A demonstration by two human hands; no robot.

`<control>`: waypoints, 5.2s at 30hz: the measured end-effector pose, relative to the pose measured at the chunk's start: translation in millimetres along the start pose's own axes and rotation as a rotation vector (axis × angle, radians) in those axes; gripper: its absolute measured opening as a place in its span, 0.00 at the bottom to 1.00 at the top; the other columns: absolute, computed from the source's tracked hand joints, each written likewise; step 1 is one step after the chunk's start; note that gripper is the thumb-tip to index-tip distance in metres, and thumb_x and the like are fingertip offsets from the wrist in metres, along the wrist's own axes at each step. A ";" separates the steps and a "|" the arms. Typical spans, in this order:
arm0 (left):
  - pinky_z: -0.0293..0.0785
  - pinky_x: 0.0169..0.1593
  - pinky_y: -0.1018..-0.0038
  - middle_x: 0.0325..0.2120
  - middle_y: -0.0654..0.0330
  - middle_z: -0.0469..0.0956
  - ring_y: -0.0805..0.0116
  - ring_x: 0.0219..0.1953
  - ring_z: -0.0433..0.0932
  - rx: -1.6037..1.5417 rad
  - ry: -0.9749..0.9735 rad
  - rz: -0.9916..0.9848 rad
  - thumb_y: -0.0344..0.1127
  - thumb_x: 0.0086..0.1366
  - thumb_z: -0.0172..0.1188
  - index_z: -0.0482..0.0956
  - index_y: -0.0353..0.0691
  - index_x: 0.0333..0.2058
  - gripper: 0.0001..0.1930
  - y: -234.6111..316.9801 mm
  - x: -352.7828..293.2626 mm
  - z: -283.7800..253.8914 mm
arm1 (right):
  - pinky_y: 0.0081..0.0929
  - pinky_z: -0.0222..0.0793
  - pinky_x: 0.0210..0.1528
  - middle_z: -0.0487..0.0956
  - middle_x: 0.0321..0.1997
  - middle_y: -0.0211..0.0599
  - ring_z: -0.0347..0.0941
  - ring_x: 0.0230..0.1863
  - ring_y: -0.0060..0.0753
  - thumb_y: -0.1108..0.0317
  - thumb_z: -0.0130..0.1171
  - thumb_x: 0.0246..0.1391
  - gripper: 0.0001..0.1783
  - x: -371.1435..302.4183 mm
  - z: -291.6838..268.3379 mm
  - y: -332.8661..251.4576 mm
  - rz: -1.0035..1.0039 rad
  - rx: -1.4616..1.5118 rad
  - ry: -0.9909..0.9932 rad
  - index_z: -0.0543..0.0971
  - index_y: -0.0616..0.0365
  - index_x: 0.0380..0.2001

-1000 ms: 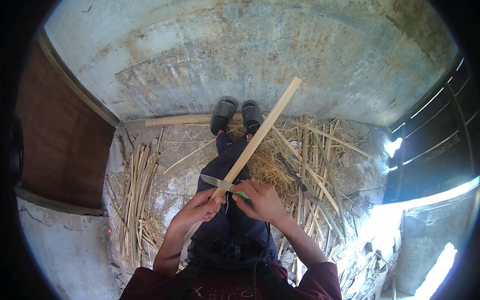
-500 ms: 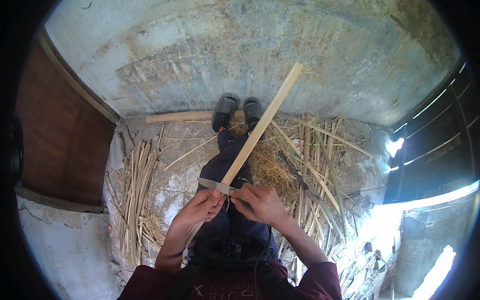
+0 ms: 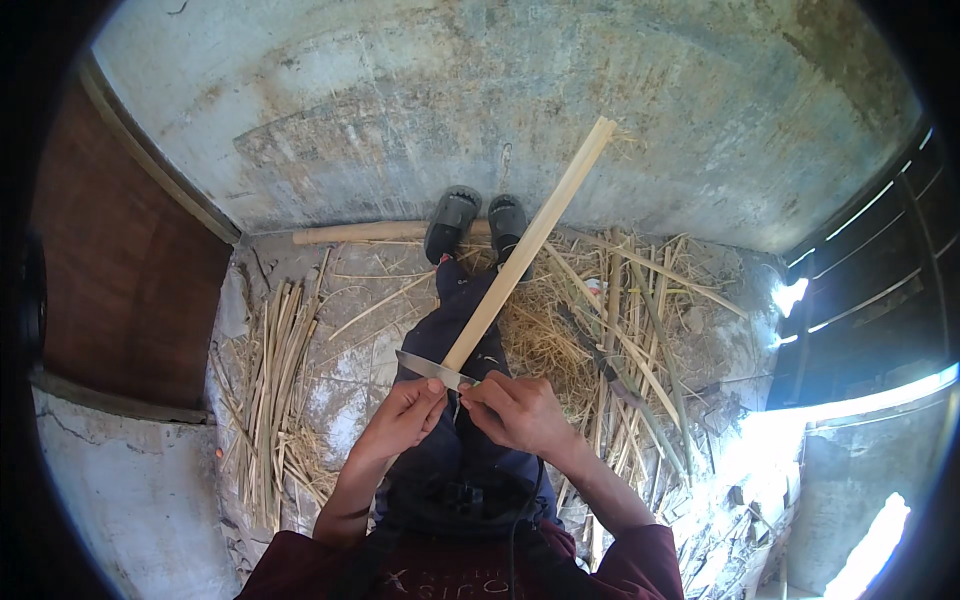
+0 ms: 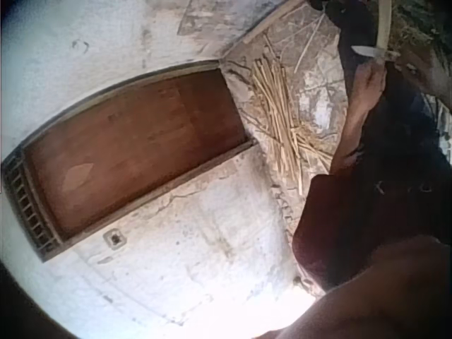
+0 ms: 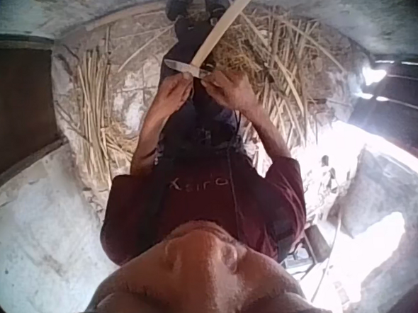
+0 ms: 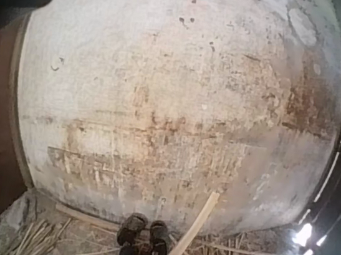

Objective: The person uses a knife to shave thin strips from a length of wood, removing small pieces and splinters.

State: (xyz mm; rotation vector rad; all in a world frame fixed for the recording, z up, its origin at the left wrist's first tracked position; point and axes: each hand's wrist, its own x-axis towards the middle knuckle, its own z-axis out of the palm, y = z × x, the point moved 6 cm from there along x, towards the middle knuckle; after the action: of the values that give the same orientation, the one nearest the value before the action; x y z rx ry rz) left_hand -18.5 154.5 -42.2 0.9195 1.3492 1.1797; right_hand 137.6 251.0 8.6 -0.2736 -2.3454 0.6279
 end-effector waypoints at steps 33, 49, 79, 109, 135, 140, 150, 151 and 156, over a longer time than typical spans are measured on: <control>0.57 0.26 0.78 0.19 0.74 0.64 0.84 0.22 0.60 -0.121 0.042 -0.062 0.55 0.87 0.47 0.71 0.43 0.25 0.30 7.5 -5.4 7.0 | 0.33 0.68 0.19 0.75 0.24 0.30 0.75 0.18 0.32 0.76 0.77 0.50 0.13 6.1 -2.5 -4.9 -0.055 -0.040 0.055 0.84 0.55 0.38; 0.59 0.25 0.79 0.21 0.72 0.63 0.83 0.20 0.61 -0.157 -0.045 -0.025 0.57 0.87 0.44 0.72 0.42 0.30 0.29 -5.3 -5.3 7.4 | 0.33 0.69 0.19 0.76 0.24 0.30 0.75 0.18 0.33 0.75 0.76 0.50 0.12 6.5 -7.9 -13.1 -0.066 -0.073 0.021 0.84 0.54 0.38; 0.56 0.25 0.72 0.15 0.72 0.64 0.83 0.22 0.59 0.076 0.148 -0.014 0.58 0.85 0.53 0.70 0.39 0.19 0.35 -10.5 4.6 -7.7 | 0.31 0.65 0.16 0.75 0.24 0.27 0.73 0.16 0.27 0.71 0.77 0.54 0.10 13.4 -18.2 -12.8 -0.128 -0.239 0.062 0.81 0.50 0.32; 0.54 0.22 0.81 0.20 0.75 0.61 0.85 0.19 0.59 -0.146 0.025 -0.203 0.60 0.85 0.48 0.70 0.46 0.33 0.26 -9.5 -17.9 -24.5 | 0.25 0.67 0.30 0.86 0.32 0.31 0.76 0.26 0.20 0.73 0.66 0.68 0.06 -15.0 -61.8 74.4 0.606 0.272 0.255 0.81 0.59 0.46; 0.60 0.24 0.80 0.24 0.69 0.66 0.82 0.21 0.62 -0.205 -0.232 0.081 0.57 0.86 0.44 0.76 0.34 0.58 0.28 16.3 -3.6 12.7 | 0.33 0.71 0.21 0.80 0.27 0.32 0.79 0.21 0.34 0.73 0.77 0.53 0.15 9.1 -13.0 -12.8 -0.017 0.066 0.066 0.84 0.54 0.43; 0.59 0.23 0.80 0.22 0.70 0.66 0.82 0.20 0.63 -0.187 -0.224 0.065 0.57 0.86 0.45 0.76 0.32 0.55 0.29 13.7 -3.8 12.0 | 0.33 0.71 0.21 0.81 0.28 0.34 0.78 0.20 0.35 0.75 0.78 0.51 0.16 10.8 -15.2 -15.4 -0.046 0.047 0.083 0.83 0.55 0.41; 0.56 0.24 0.80 0.21 0.72 0.67 0.84 0.20 0.62 0.016 -0.050 0.178 0.54 0.87 0.46 0.78 0.32 0.49 0.26 12.3 -7.4 10.5 | 0.31 0.68 0.19 0.78 0.26 0.32 0.75 0.18 0.32 0.76 0.79 0.49 0.17 10.3 -19.7 -22.1 -0.100 0.038 0.090 0.82 0.54 0.40; 0.56 0.24 0.80 0.21 0.72 0.67 0.84 0.20 0.62 0.015 -0.051 0.178 0.54 0.87 0.46 0.78 0.32 0.49 0.26 11.7 -7.1 12.0 | 0.31 0.68 0.18 0.78 0.25 0.32 0.75 0.18 0.32 0.76 0.79 0.49 0.17 9.7 -19.6 -22.2 -0.103 0.032 0.093 0.82 0.54 0.40; 0.56 0.24 0.73 0.16 0.70 0.66 0.82 0.21 0.59 0.014 0.016 0.209 0.47 0.86 0.54 0.75 0.36 0.28 0.26 21.6 -8.3 12.1 | 0.31 0.69 0.19 0.78 0.26 0.32 0.75 0.18 0.32 0.76 0.80 0.48 0.17 9.2 -21.9 -22.8 -0.106 0.012 0.107 0.82 0.54 0.39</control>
State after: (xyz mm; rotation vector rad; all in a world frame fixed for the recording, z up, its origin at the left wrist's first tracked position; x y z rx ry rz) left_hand -7.4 152.9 -18.6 1.0839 1.2988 1.3390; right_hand 144.8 242.5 39.6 -0.1714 -2.2368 0.5618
